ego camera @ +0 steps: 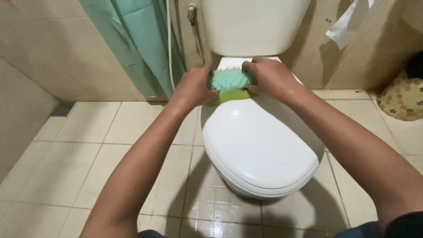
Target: The person scrubs the tiled bathroom floor around the base of a toilet using a handheld bidet sprayer and a blue scrub brush. They then rinse the brush and use a green sponge to wipe the toilet seat and lid.
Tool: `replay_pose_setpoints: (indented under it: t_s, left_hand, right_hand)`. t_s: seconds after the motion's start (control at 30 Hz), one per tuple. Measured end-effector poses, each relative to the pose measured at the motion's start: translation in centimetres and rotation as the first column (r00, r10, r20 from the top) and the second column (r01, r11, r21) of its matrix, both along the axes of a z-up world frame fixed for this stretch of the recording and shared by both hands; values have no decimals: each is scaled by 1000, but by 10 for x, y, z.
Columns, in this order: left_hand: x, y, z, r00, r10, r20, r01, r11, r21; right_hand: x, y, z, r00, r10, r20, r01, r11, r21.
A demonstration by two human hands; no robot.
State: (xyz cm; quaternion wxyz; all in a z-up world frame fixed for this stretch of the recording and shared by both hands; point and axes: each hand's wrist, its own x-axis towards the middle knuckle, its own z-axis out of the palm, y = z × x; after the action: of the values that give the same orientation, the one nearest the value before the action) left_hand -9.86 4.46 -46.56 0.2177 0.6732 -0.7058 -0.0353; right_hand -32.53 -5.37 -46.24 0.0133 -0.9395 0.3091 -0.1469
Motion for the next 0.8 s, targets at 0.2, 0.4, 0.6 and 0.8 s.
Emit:
replay_pose_setpoints:
  t_s: [0.2,0.4,0.6,0.8]
  left_hand:
    - [6,-31,-37,999,-24,41,40,893,-447]
    - [6,-25,-4,997,-11,-70,6,997,-75]
    - [-12,4,25,963,-222,154,221,975,23]
    - [-65,46,55,950,-218,226,135,932,335]
  right_hand:
    - [9,-46,-28,973,2,231,16,997,-77]
    - [3,-35,-15,969,-30,247,18,998,53]
    - [-24,0,7,993,55,105,-80,965,248]
    - [-52,56,28,994,98,-43,-83,959,270]
